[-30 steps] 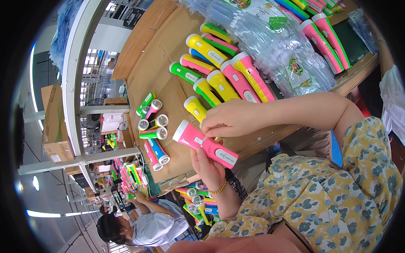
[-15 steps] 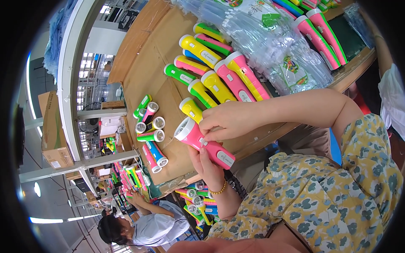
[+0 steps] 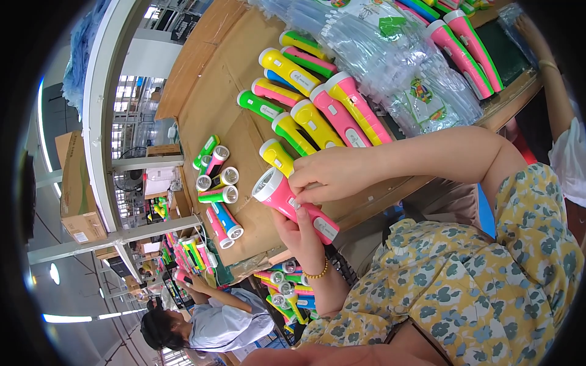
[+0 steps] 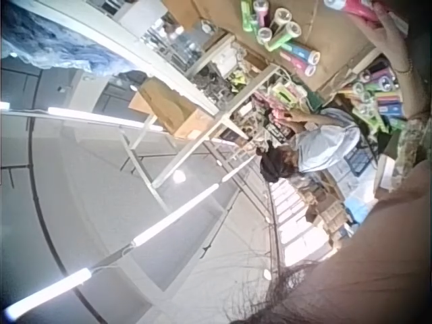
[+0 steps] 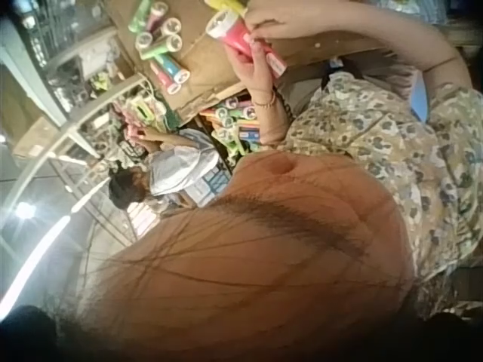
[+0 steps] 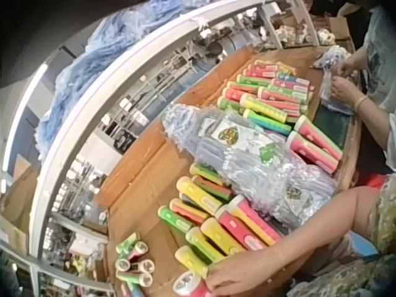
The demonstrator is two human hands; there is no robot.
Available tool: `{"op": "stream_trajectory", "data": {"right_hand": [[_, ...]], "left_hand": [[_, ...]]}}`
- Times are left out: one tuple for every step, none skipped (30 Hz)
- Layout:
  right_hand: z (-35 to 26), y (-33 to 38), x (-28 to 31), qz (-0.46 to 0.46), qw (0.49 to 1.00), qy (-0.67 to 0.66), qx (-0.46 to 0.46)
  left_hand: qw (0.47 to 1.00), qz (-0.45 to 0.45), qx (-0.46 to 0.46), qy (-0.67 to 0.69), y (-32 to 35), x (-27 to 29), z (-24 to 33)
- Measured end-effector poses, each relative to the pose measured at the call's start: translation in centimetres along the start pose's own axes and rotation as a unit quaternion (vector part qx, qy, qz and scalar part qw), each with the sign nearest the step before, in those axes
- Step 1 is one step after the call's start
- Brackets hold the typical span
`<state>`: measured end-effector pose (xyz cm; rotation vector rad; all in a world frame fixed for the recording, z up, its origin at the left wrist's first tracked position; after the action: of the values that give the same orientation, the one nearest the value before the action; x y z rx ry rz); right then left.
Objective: Inspecting and organizing solar-powered flashlights on a factory workbench.
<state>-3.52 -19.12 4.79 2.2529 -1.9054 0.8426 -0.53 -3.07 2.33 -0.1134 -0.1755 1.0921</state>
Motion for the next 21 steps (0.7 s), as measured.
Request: {"op": "stream_trajectory", "data": {"right_hand": [[0.1,0.0,0.0,0.002,1.000,-0.005,0.003],[0.1,-0.1,0.0,0.003,1.000,-0.010,0.006],[0.2,-0.1,0.0,0.004,1.000,-0.011,0.006],[0.3,-0.1,0.0,0.004,1.000,-0.010,0.005],[0.4,-0.1,-0.1,0.004,1.000,-0.009,0.003],[0.5,-0.1,-0.2,0.005,1.000,-0.010,0.003],[0.6,-0.1,-0.3,0.014,1.000,-0.005,0.011],[0.7,-0.1,-0.4,0.023,1.000,0.000,0.019],[0.6,0.0,-0.4,0.024,1.000,0.000,0.018],[0.5,0.0,-0.4,0.028,0.999,0.008,0.016],[0.4,0.1,-0.4,0.033,0.999,0.017,0.013],[0.3,0.1,-0.4,0.034,0.999,0.017,0.013],[0.3,0.2,-0.4,0.033,0.999,0.020,0.009],[0.2,0.2,-0.4,0.032,0.999,0.023,0.005],[0.0,0.3,-0.4,0.033,0.999,0.023,0.005],[-0.4,0.4,-0.2,0.051,0.998,0.043,0.006],[-0.6,0.4,-0.1,0.069,0.996,0.063,0.008],[-0.5,0.4,-0.1,0.070,0.996,0.063,0.007],[-0.3,0.3,-0.1,0.061,0.998,0.030,-0.011],[0.0,0.2,-0.1,0.052,0.998,-0.003,-0.028],[0.0,0.1,0.0,0.052,0.998,-0.003,-0.028]], "left_hand": [[1.000,0.006,-0.011,-0.017,0.0,-0.1,0.2],[1.000,0.005,-0.011,-0.018,0.0,-0.1,0.1],[0.999,0.004,-0.013,-0.030,-0.1,-0.1,0.1],[0.999,0.003,-0.015,-0.042,-0.1,-0.1,0.1],[0.999,0.003,-0.015,-0.043,-0.1,-0.1,0.2],[0.999,0.004,-0.007,-0.040,-0.1,-0.2,0.4],[0.999,0.005,0.000,-0.037,-0.1,-0.3,0.5],[0.999,0.004,0.001,-0.038,-0.2,-0.3,0.4],[0.999,0.014,0.005,-0.044,-0.3,-0.1,0.2],[0.998,0.026,0.010,-0.050,-0.4,0.0,0.1],[0.998,0.026,0.010,-0.051,-0.4,-0.1,0.2],[0.999,0.032,0.004,-0.043,-0.4,-0.3,0.3],[0.999,0.038,-0.001,-0.034,-0.4,-0.3,0.3],[0.999,0.037,-0.001,-0.034,-0.3,-0.3,0.1],[0.998,0.034,-0.016,-0.041,-0.2,0.0,-0.1],[0.998,0.032,-0.031,-0.047,-0.1,0.1,-0.3],[0.998,0.032,-0.030,-0.046,-0.1,0.1,-0.6],[0.998,0.040,-0.042,-0.030,0.0,0.1,-0.7],[0.997,0.049,-0.054,-0.014,0.1,0.2,-0.8],[0.997,0.048,-0.054,-0.014,0.0,0.3,-1.0],[0.996,0.048,-0.071,-0.027,0.0,0.4,-1.2]]}}
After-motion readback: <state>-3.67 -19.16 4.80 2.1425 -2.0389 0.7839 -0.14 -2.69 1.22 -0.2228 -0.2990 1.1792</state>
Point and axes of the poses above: each hand's wrist, its own y-axis away from the middle knuckle, its own x-axis out of the back of the hand, z = x × y, the point moved 3 cm from there along -y, towards the middle knuckle
